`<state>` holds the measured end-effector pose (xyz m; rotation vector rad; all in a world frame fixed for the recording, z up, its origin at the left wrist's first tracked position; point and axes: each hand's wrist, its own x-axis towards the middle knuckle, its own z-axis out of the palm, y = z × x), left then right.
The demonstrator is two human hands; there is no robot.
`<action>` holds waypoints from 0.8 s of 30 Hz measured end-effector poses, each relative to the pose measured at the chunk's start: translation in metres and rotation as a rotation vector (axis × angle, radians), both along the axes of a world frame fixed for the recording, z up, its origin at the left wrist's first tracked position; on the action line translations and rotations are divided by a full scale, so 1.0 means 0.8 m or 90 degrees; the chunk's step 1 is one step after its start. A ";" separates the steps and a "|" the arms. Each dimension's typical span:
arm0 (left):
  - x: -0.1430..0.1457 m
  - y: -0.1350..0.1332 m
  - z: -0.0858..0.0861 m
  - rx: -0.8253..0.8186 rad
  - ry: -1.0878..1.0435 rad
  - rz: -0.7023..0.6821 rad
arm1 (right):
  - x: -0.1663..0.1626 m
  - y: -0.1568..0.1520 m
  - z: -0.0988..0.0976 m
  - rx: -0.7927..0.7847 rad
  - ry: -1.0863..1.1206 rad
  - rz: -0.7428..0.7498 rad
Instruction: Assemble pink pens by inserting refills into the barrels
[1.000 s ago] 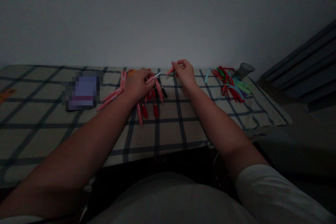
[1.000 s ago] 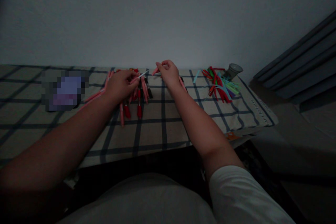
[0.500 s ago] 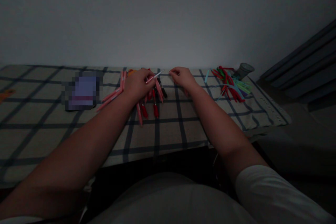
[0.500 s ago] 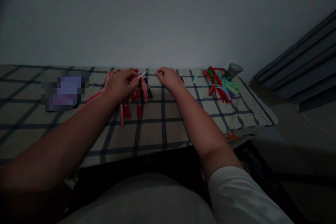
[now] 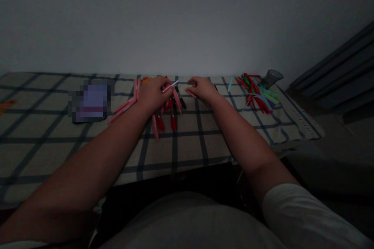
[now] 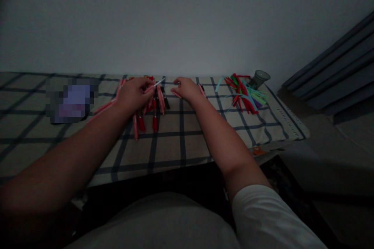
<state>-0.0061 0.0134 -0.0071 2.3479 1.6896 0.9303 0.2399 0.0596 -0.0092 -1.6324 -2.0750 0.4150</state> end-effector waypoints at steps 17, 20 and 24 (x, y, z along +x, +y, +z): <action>0.001 -0.001 0.001 0.006 -0.006 -0.001 | -0.008 -0.028 0.024 -0.026 -0.148 0.038; 0.001 -0.002 0.002 0.004 -0.009 -0.003 | -0.003 -0.016 0.015 0.011 -0.132 0.039; 0.001 -0.002 0.003 0.000 -0.009 -0.004 | 0.004 -0.007 0.005 0.029 -0.135 0.024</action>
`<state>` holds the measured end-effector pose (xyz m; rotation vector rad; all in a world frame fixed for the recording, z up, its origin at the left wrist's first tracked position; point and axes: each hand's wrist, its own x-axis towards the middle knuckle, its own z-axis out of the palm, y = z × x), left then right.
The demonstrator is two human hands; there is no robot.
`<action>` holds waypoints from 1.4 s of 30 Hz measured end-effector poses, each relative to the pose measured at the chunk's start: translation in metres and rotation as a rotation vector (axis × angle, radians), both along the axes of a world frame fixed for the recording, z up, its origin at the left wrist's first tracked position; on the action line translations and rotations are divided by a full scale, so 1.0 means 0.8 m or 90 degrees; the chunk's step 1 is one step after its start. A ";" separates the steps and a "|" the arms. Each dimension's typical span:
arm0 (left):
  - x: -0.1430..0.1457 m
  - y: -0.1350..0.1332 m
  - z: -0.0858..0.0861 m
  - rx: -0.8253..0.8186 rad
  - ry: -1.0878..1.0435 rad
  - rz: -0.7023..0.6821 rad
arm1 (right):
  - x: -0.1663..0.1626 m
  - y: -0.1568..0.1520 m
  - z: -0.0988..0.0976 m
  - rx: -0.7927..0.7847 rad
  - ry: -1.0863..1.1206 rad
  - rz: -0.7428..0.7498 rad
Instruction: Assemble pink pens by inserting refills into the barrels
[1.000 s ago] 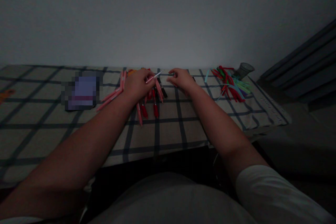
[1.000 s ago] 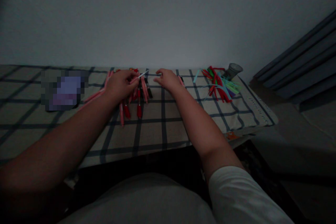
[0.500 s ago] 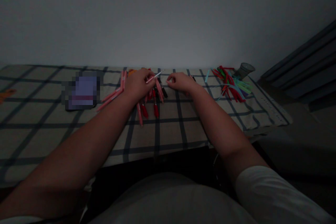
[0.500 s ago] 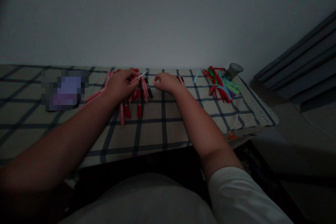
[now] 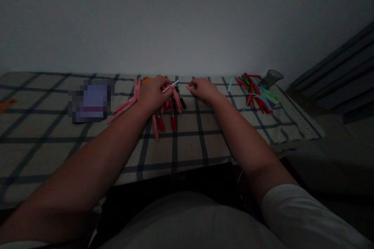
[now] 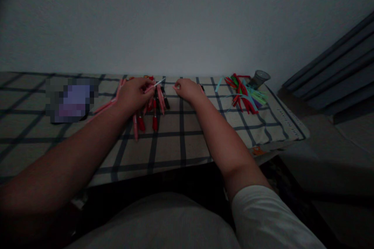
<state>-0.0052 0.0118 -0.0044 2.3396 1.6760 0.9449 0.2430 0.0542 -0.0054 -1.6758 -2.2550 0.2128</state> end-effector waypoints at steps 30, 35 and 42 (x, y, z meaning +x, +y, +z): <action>0.001 -0.001 0.002 -0.007 0.029 0.009 | -0.002 -0.003 0.005 -0.010 -0.034 0.004; 0.001 -0.001 0.002 0.002 0.022 0.000 | -0.001 -0.003 0.005 -0.004 -0.025 0.002; 0.002 -0.001 0.001 -0.004 0.032 0.011 | -0.003 0.002 0.007 0.075 0.066 -0.010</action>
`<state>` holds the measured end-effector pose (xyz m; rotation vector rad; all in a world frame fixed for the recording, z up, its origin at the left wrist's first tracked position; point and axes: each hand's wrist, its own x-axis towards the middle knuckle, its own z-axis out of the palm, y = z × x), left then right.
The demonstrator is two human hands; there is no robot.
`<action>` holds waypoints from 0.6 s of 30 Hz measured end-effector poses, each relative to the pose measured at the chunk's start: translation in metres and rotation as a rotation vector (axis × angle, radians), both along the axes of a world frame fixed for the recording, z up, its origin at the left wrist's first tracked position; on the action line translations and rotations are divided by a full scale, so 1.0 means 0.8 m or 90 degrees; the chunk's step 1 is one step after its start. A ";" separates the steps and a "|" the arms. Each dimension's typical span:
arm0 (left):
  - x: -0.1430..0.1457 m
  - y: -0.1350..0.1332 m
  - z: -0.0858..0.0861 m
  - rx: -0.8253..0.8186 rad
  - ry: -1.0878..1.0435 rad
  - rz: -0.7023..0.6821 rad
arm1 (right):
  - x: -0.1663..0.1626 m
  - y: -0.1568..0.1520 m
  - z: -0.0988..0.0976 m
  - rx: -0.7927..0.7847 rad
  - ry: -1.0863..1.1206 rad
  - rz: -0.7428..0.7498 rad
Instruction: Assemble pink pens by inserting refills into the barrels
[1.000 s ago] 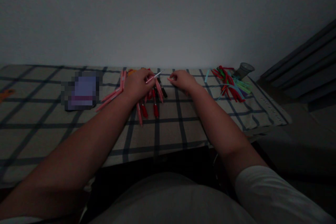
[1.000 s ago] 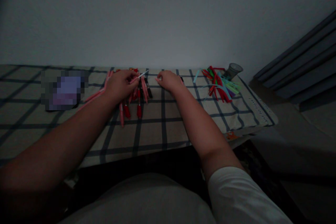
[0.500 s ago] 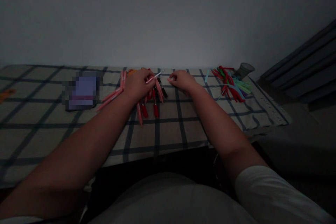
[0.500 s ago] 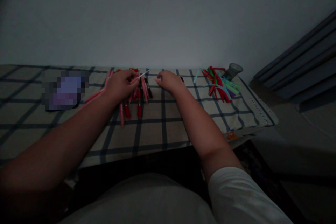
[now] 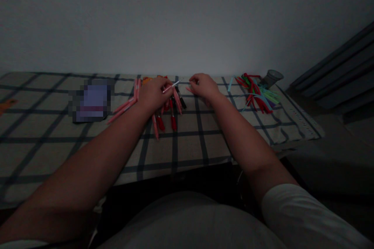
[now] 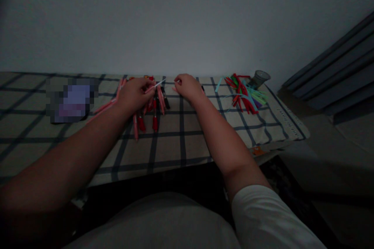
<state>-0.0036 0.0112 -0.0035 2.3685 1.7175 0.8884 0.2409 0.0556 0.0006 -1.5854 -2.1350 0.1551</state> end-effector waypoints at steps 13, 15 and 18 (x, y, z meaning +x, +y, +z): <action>0.000 0.000 0.000 0.008 0.007 -0.008 | 0.002 0.017 -0.019 0.148 0.048 0.267; 0.000 0.000 0.000 0.011 0.010 -0.012 | 0.002 0.020 -0.022 0.146 0.046 0.274; -0.001 0.001 0.000 0.013 0.013 -0.022 | 0.002 0.022 -0.023 0.145 0.048 0.273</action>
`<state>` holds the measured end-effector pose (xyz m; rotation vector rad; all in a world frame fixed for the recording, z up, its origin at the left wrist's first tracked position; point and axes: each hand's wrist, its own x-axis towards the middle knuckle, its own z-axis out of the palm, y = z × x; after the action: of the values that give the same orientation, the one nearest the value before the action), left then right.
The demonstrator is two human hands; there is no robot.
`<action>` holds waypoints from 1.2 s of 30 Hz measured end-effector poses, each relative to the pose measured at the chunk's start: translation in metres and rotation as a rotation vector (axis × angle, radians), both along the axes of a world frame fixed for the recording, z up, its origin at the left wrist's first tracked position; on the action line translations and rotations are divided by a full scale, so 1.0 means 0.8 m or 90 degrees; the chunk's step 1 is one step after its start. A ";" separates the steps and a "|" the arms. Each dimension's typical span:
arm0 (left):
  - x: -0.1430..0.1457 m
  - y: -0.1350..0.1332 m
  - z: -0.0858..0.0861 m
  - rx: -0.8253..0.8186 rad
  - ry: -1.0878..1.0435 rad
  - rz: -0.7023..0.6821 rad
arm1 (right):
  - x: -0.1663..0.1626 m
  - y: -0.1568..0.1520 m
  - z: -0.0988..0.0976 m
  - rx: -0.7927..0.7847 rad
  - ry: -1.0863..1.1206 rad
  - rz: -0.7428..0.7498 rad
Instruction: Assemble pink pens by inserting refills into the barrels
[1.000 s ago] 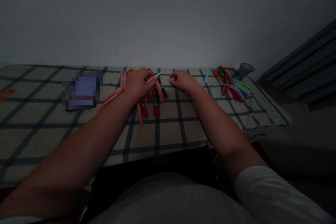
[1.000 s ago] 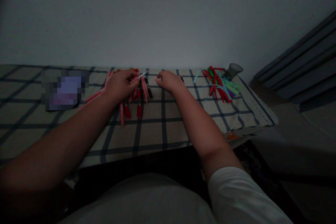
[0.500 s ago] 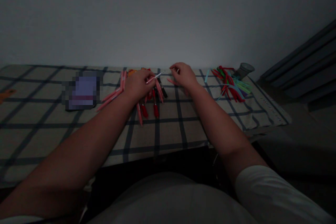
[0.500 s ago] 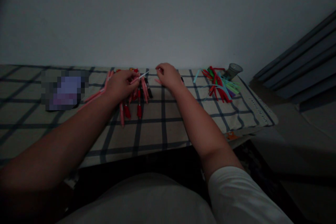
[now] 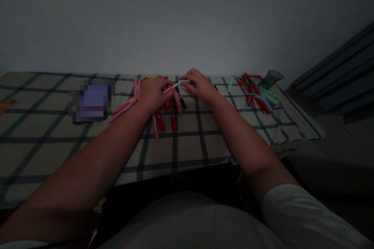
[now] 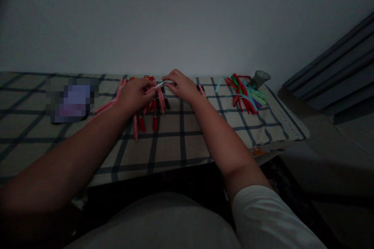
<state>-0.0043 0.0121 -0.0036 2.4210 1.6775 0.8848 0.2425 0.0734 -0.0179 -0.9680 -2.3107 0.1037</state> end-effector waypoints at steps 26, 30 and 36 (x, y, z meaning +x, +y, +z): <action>0.000 -0.002 0.001 -0.014 -0.001 0.019 | -0.005 -0.017 0.024 -0.014 -0.005 -0.062; 0.001 -0.003 0.002 -0.019 -0.006 0.022 | -0.003 -0.017 0.025 -0.008 0.004 -0.071; 0.001 -0.004 0.004 -0.016 -0.009 0.034 | -0.004 -0.023 0.029 -0.021 0.029 -0.147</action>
<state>-0.0036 0.0092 -0.0008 2.3587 1.7451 0.8802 0.2394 0.0549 0.0057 -1.2296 -2.1453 0.0676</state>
